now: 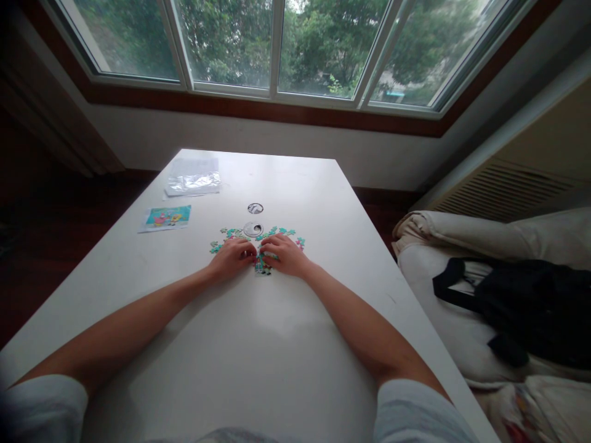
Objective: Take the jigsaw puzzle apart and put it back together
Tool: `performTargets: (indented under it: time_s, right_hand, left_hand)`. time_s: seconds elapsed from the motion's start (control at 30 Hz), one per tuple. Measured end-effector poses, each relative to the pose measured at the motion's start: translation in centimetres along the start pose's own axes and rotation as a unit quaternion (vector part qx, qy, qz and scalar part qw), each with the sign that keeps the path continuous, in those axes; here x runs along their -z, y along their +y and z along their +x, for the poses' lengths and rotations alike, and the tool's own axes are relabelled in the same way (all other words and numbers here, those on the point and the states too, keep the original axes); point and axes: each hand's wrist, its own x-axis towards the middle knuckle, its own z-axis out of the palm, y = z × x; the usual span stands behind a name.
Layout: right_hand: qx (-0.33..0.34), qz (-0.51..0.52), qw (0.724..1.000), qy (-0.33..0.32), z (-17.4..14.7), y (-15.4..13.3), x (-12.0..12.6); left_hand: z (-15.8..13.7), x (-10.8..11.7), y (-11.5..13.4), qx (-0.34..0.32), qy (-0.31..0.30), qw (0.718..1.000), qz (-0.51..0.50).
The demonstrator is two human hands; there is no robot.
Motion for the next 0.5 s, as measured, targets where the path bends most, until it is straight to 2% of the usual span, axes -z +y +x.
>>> performTargets:
  time_s: [0.5]
  right_hand:
    - [0.002,0.000,1.000,0.000,0.11,-0.13,0.03]
  left_hand:
    - [0.13,0.15,0.18,0.029,0.009,0.999,0.042]
